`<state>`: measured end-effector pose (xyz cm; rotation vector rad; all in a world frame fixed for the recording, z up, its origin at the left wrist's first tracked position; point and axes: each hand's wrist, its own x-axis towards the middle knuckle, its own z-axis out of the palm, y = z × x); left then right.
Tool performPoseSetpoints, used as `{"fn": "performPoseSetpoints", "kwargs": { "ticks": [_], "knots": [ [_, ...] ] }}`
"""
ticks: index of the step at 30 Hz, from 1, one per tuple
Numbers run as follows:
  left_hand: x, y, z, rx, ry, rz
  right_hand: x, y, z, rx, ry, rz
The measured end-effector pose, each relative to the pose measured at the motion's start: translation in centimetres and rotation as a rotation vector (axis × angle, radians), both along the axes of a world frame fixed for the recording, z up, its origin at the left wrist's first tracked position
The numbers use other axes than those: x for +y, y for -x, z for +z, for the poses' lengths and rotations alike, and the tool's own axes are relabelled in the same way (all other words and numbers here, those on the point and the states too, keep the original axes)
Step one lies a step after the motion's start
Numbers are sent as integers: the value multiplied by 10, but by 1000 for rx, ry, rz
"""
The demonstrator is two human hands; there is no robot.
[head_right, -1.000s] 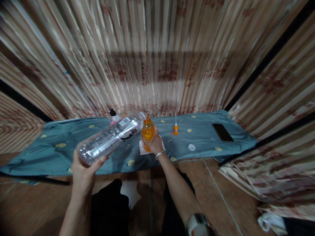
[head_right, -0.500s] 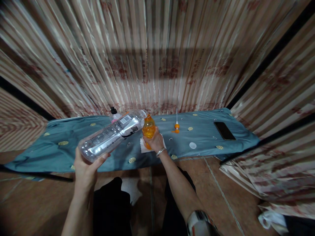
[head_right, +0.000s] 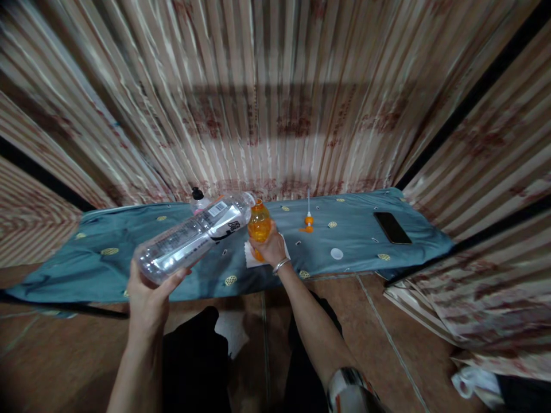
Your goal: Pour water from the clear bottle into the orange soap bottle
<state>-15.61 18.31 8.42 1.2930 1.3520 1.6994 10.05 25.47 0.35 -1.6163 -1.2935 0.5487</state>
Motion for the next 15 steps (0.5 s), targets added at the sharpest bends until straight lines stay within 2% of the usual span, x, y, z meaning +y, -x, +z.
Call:
{"fn": "performPoseSetpoints", "kwargs": {
  "ticks": [15],
  "knots": [
    [1, 3, -7, 9, -49, -62, 0, -1, 1, -3, 17, 5]
  ]
}}
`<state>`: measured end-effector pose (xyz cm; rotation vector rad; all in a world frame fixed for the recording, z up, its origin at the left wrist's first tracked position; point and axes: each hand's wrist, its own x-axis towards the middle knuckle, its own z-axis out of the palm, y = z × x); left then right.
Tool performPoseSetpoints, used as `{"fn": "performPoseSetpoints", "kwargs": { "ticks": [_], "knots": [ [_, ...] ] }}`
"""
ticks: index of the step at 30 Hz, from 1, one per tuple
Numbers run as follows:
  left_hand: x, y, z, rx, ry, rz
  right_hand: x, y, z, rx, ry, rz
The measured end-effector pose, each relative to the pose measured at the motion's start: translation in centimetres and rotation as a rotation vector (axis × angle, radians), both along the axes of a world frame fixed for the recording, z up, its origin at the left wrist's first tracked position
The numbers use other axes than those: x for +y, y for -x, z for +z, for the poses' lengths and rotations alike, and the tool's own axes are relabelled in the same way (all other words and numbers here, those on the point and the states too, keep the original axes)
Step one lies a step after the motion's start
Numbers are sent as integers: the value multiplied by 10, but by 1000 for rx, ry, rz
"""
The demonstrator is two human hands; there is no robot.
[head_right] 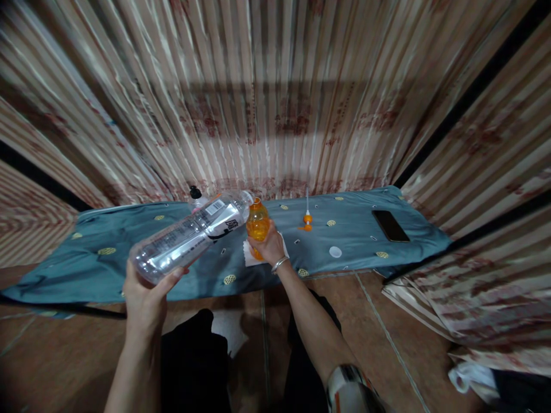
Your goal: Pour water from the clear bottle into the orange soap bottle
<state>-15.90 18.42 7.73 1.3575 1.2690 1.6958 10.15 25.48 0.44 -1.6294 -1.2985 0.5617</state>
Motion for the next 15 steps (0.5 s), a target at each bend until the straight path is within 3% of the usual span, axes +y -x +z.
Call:
{"fn": "performPoseSetpoints", "kwargs": {
  "ticks": [7, 15],
  "knots": [
    [3, 4, -8, 22, -4, 3, 0, 0, 1, 1, 12, -1],
    [2, 3, -6, 3, 23, 15, 2, -1, -6, 8, -20, -6]
  ]
}}
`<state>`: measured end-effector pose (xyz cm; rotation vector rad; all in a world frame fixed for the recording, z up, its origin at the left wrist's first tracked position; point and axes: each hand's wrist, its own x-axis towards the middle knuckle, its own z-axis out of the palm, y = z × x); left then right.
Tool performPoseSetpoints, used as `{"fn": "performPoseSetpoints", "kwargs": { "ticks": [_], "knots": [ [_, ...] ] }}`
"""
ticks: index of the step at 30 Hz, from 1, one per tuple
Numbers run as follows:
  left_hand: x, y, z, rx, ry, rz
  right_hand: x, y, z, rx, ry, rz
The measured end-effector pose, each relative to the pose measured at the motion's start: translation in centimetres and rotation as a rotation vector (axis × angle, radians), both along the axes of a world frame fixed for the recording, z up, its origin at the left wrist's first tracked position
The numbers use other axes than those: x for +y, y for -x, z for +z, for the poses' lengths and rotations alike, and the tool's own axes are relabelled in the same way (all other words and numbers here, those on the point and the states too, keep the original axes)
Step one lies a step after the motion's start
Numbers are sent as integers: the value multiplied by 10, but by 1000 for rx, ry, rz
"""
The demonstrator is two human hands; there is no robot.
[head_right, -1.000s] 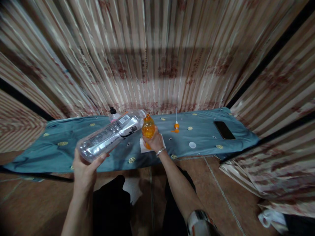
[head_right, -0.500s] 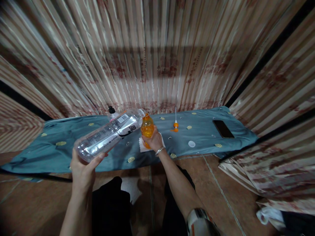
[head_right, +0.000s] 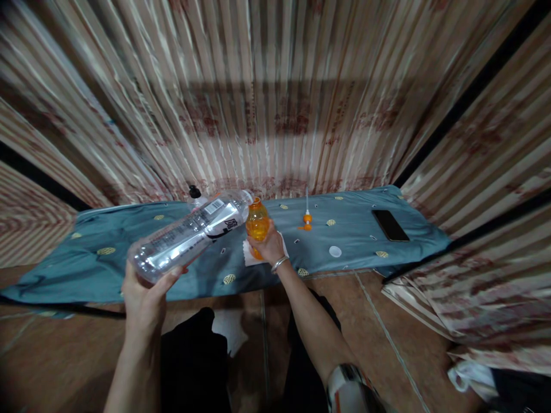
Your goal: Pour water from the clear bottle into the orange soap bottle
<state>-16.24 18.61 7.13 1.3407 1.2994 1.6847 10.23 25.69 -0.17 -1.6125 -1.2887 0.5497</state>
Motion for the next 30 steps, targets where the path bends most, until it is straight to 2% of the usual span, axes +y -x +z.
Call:
{"fn": "performPoseSetpoints", "kwargs": {
  "ticks": [11, 30],
  "knots": [
    [-2, -5, 7, -18, 20, 15, -3, 1, 8, -6, 42, -1],
    [-1, -1, 1, 3, 1, 5, -6, 2, 16, -17, 46, 12]
  ]
}}
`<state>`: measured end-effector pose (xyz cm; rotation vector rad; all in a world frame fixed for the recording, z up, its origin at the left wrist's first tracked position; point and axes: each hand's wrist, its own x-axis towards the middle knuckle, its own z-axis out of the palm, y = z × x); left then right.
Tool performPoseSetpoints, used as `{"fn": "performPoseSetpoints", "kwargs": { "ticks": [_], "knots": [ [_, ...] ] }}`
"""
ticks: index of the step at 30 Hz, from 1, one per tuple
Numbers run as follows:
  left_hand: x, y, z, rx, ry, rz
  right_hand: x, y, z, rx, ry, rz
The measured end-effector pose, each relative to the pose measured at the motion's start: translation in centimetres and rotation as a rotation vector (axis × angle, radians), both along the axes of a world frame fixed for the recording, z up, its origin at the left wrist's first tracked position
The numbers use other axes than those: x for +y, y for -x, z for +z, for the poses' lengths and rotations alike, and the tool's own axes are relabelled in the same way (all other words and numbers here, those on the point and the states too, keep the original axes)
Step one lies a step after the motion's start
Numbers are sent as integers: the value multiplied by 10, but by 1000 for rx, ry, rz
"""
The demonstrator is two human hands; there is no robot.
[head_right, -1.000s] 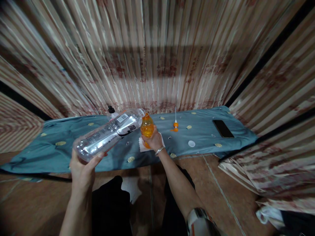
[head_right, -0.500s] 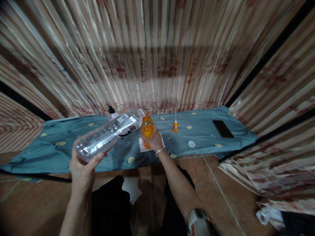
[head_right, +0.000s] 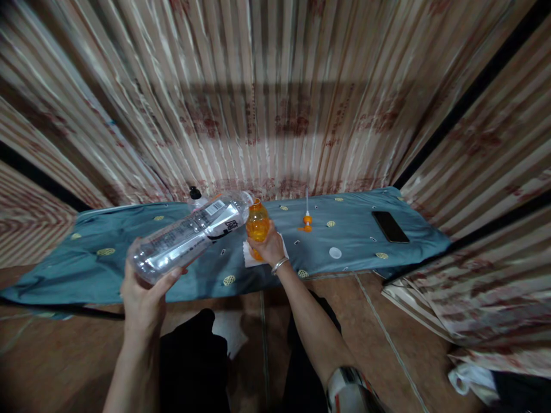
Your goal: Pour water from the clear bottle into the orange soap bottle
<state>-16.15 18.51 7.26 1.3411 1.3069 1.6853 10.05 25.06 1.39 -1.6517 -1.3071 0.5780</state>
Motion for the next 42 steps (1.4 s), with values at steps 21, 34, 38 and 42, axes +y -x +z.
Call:
{"fn": "performPoseSetpoints", "kwargs": {
  "ticks": [21, 34, 38, 42],
  "knots": [
    [1, 1, -3, 11, -25, -12, 0, 1, 1, -1, 23, -9],
    [-1, -1, 2, 31, -48, -28, 3, -2, -7, 10, -30, 7],
    [-1, -2, 4, 13, -40, -22, 4, -1, -8, 8, -11, -9],
    [0, -1, 1, 17, -40, -23, 4, 0, -9, 15, -11, -23]
  ]
}}
